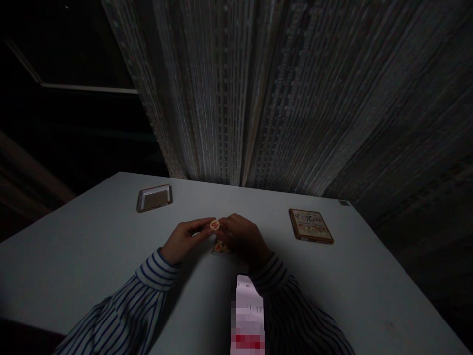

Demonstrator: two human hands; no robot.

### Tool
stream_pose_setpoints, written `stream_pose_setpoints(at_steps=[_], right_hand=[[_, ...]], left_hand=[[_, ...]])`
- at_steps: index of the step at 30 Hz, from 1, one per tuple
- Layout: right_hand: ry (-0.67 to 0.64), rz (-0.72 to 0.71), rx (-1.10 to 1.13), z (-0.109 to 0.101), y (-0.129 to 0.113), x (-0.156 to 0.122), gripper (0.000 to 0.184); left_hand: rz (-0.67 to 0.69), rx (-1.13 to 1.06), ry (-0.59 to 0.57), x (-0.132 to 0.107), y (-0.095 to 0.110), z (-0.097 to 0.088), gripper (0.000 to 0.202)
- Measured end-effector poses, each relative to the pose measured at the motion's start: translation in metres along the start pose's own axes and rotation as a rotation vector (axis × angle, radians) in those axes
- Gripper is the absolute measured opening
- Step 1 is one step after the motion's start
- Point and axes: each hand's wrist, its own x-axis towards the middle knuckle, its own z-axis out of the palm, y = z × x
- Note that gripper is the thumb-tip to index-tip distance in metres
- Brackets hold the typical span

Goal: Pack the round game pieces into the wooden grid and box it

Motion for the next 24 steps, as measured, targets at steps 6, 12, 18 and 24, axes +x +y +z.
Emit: stream_pose_setpoints(at_steps=[6,12,18,24], right_hand=[[0.035,-0.038,-0.06,-0.004,0.009,-0.002,0.024],[0.093,-0.115,0.004,-0.009,0.02,-0.003,0.023],[0.13,-0.122,0.036,-0.013,0.028,0.001,0.02],[0.186,-0.136,0.035,-0.012,0.032,0.003,0.023]], left_hand=[[-0.061,-0.142,-0.029,0.013,-0.005,0.012,0.037],[-0.091,-0.083,-0.034,0.021,0.003,0.017,0.039],[-0.092,-0.177,-0.078,0.032,0.004,0.018,0.036],[-0.107,-0.323,-0.009,0.041,0.006,0.022,0.037]])
